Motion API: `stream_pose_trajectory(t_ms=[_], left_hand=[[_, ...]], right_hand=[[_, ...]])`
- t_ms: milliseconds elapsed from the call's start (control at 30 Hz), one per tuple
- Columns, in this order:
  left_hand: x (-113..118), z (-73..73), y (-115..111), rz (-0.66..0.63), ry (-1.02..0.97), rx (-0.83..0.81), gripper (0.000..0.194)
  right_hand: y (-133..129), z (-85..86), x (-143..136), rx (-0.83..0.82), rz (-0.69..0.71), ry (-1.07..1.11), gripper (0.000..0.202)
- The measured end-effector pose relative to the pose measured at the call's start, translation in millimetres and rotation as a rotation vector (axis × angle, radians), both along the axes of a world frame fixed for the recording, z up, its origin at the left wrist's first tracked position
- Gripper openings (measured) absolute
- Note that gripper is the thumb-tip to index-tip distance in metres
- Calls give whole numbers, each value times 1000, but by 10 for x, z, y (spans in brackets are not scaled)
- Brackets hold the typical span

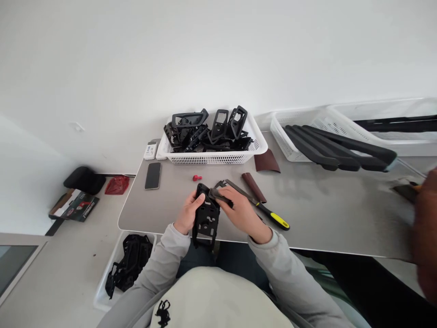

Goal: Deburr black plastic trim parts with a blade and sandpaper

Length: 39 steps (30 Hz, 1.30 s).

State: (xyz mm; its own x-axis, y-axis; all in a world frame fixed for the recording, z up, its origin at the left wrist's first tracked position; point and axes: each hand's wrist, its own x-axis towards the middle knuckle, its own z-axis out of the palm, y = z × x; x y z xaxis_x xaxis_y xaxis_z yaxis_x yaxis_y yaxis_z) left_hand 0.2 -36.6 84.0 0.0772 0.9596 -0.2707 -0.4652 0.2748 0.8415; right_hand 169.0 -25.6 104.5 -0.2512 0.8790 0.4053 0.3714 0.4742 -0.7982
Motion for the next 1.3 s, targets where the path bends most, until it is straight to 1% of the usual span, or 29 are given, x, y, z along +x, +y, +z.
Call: stream_pose_trajectory(t_ms=[33, 100, 167, 200, 233, 300, 333, 400, 467, 600, 633, 667, 733, 767, 800, 867, 933, 967, 1033, 1100, 1133, 1200, 1233, 1267, 1300], left_hand=[[-1, 0, 0, 17, 2, -6, 43], [-43, 18, 19, 100, -3, -21, 45], [-109, 53, 55, 219, -18, -24, 47], [-134, 71, 72, 250, -17, -21, 48], [-146, 86, 85, 239, -11, -14, 47], [-124, 98, 94, 168, -1, -5, 46], [-93, 94, 88, 133, 1, -1, 45], [-20, 76, 63, 97, -7, 8, 43], [25, 59, 38, 118, -15, 15, 42], [-29, 82, 35, 212, -5, 7, 43], [-48, 96, 41, 209, 2, 6, 43], [-58, 109, 48, 192, 9, 5, 44], [-40, 123, 53, 152, 28, 3, 46], [-14, 121, 51, 139, 39, 3, 46], [19, 112, 46, 141, 48, 6, 46], [82, 82, 29, 166, 62, 23, 44], [109, 50, 12, 178, 73, 36, 43], [103, 39, 7, 185, 77, 33, 44], [59, 29, 9, 218, 79, 15, 46], [0, 37, 22, 251, 76, -12, 48], [-23, 44, 30, 254, 77, -22, 48], [-37, 58, 42, 227, 84, -30, 47], [-29, 63, 45, 205, 87, -29, 47], [-12, 67, 44, 187, 86, -24, 46], [8, 69, 41, 173, 85, -18, 46]], right_hand=[[9, -11, 8, -13, 51, -49, 19], [18, -73, 60, -67, 114, -149, 23], [13, -150, 118, -128, 109, -183, 24], [3, -176, 131, -141, 63, -158, 23], [-12, -184, 127, -137, 2, -111, 20], [-53, -145, 71, -83, -117, 8, 14], [-74, -105, 27, -49, -131, 51, 12], [-107, -25, -53, 3, -60, 77, 10], [-116, 3, -78, 8, 20, 41, 10], [-85, -115, 42, -128, 118, -125, 19], [-83, -143, 68, -146, 94, -128, 19], [-89, -155, 77, -138, 34, -101, 18], [-127, -124, 31, -73, -87, -14, 13], [-155, -89, -20, -31, -104, 20, 12], [-185, -51, -81, 9, -79, 32, 13], [-229, -1, -194, 73, 41, -7, 16], [-232, -19, -237, 100, 118, -67, 22], [-215, -53, -220, 98, 133, -96, 25], [-156, -143, -124, 74, 117, -157, 28], [-97, -209, -3, 49, 29, -218, 26], [-80, -217, 41, 42, -19, -225, 24], [-88, -180, 60, 60, -91, -167, 20], [-110, -142, 33, 86, -90, -126, 19], [-138, -101, -12, 117, -56, -95, 20], [-167, -66, -66, 147, 18, -88, 21]])
